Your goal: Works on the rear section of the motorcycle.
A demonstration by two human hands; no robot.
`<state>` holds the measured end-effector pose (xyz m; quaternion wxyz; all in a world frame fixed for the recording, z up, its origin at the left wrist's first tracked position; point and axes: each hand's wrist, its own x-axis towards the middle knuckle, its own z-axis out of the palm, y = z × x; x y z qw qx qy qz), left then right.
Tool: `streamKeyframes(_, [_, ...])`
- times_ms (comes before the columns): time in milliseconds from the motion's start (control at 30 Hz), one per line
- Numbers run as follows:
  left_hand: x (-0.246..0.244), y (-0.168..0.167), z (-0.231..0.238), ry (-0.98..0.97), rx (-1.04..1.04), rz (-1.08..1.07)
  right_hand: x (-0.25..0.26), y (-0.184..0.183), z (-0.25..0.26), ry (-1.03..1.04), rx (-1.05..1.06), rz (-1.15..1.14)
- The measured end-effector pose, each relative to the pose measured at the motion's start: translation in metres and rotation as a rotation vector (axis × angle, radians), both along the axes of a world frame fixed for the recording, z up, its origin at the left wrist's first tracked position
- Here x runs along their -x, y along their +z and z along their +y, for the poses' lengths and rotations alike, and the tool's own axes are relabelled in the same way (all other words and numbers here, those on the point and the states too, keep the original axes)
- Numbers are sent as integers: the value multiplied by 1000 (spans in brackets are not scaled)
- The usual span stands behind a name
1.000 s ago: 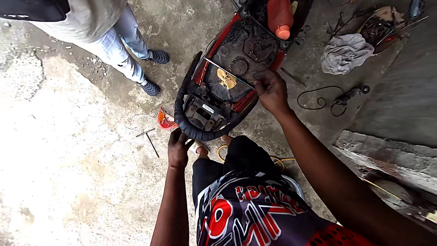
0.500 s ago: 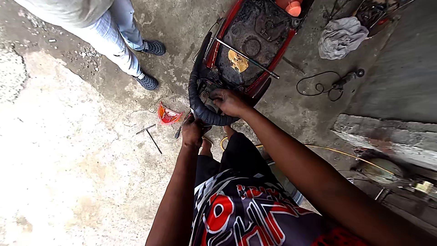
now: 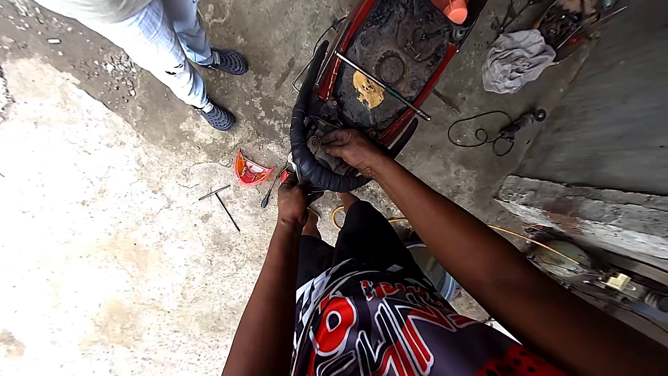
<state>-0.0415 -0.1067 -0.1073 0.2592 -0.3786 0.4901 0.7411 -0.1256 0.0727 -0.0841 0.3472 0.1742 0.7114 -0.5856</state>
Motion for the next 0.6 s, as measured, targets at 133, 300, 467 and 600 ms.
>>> streamKeyframes(133, [-1,9,6,4,43,-6,1,-2,4,-23,47,-15])
streamKeyframes(300, [-1,9,9,11,46,24,5,-3,8,-20,65,-16])
streamKeyframes(467, [0,11,11,23,32,35,8,-1,13,-11,93,-15])
streamKeyframes(600, [0,8,12,37,3,53,11,0,17,-8,119,-13])
